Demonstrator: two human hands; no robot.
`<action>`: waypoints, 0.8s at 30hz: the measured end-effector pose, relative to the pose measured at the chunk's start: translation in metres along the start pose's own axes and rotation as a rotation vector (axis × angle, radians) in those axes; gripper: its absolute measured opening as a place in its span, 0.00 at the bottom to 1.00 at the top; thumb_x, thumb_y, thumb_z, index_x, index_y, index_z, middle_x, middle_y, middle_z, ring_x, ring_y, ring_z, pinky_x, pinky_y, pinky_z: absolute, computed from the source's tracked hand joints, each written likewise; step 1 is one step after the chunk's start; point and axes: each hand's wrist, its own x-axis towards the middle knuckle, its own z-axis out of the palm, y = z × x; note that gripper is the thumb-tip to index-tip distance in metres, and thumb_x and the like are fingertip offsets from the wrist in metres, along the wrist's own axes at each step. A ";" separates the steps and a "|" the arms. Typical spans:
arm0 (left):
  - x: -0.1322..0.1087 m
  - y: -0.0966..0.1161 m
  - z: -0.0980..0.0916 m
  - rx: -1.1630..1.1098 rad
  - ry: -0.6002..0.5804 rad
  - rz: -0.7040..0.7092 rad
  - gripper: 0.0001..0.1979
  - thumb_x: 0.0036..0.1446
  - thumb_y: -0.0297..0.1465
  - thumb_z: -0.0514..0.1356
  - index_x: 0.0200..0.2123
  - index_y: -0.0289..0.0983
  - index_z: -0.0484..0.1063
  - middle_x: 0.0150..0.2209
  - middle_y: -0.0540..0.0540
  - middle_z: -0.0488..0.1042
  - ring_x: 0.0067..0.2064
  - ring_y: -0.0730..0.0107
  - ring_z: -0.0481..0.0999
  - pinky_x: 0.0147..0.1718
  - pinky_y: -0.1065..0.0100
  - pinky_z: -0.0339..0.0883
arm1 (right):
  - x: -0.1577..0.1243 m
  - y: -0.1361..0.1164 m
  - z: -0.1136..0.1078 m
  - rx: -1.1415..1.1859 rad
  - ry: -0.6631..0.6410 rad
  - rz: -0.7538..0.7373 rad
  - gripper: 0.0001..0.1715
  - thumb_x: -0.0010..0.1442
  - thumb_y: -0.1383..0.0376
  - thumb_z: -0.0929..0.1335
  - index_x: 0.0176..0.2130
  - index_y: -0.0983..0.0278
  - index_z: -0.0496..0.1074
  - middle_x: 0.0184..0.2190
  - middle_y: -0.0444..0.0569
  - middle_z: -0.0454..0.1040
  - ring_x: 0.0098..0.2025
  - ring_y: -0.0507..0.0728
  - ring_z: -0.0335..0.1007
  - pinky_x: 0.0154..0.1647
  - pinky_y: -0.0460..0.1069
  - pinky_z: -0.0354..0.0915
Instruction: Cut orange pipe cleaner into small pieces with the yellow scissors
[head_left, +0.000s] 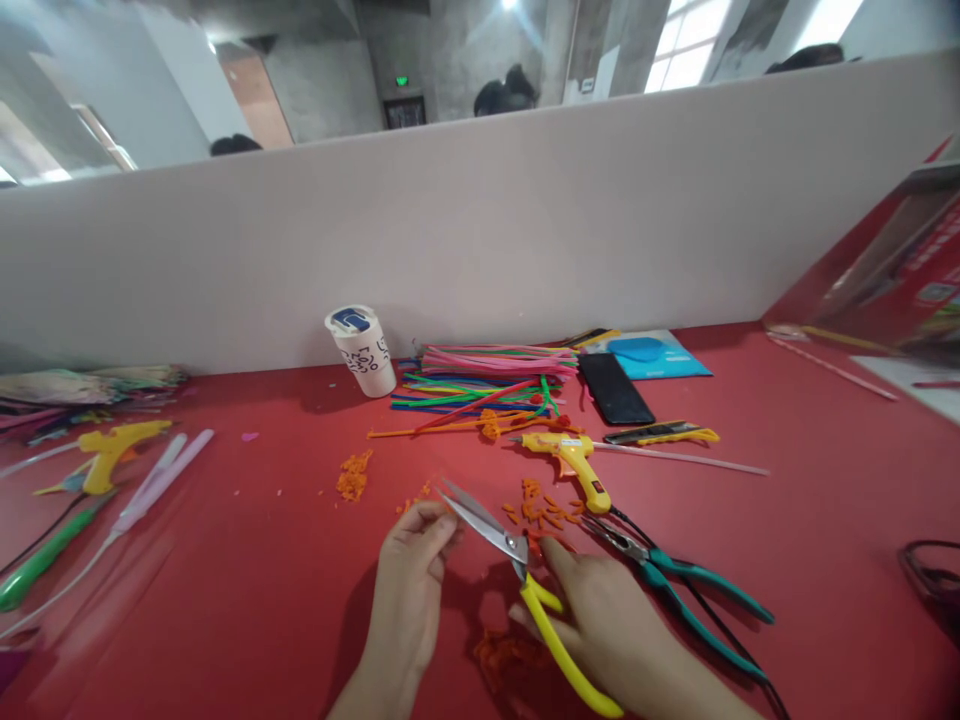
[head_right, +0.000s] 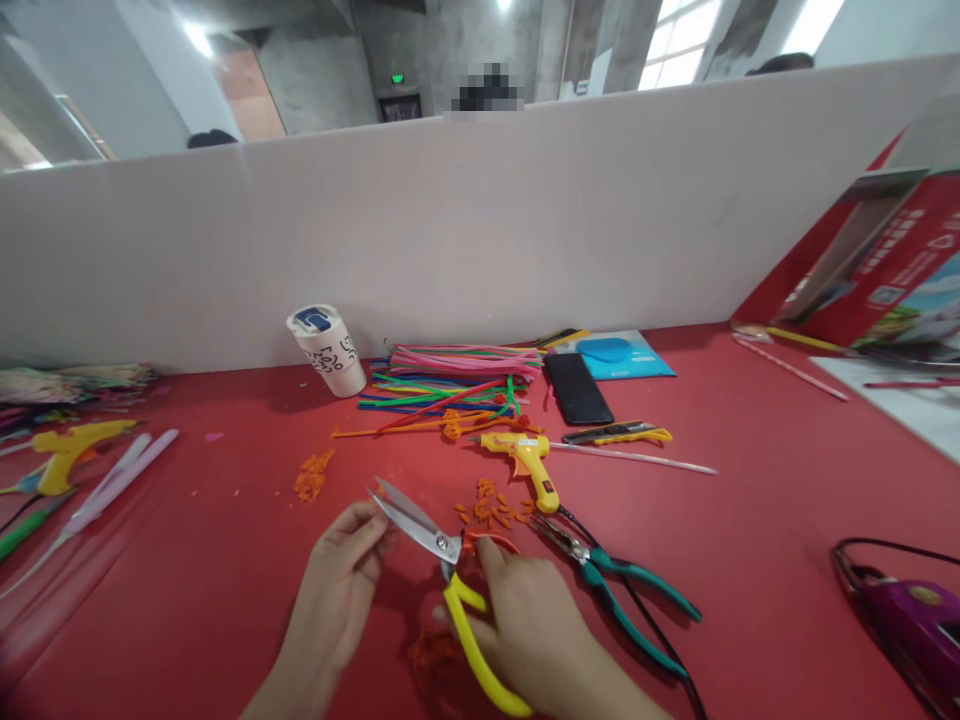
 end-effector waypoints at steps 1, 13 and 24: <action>0.001 0.001 -0.001 -0.002 0.001 0.011 0.01 0.43 0.24 0.61 0.24 0.35 0.70 0.24 0.51 0.70 0.27 0.78 0.68 0.31 0.75 0.62 | 0.000 0.001 0.002 -0.065 0.011 -0.024 0.14 0.53 0.55 0.61 0.30 0.63 0.61 0.20 0.48 0.71 0.20 0.56 0.65 0.19 0.47 0.44; 0.005 0.002 -0.004 -0.061 0.015 0.026 0.01 0.43 0.24 0.61 0.24 0.34 0.71 0.25 0.51 0.70 0.28 0.77 0.68 0.30 0.74 0.62 | -0.003 0.004 0.012 -0.232 0.041 -0.125 0.11 0.55 0.59 0.60 0.33 0.65 0.61 0.18 0.48 0.71 0.19 0.59 0.68 0.18 0.48 0.42; 0.003 0.005 -0.001 -0.045 0.035 0.034 0.02 0.42 0.26 0.62 0.24 0.35 0.72 0.26 0.50 0.71 0.29 0.76 0.69 0.31 0.73 0.63 | -0.001 0.004 0.012 -0.272 0.061 -0.127 0.10 0.54 0.59 0.61 0.32 0.65 0.62 0.17 0.47 0.71 0.18 0.57 0.68 0.17 0.47 0.42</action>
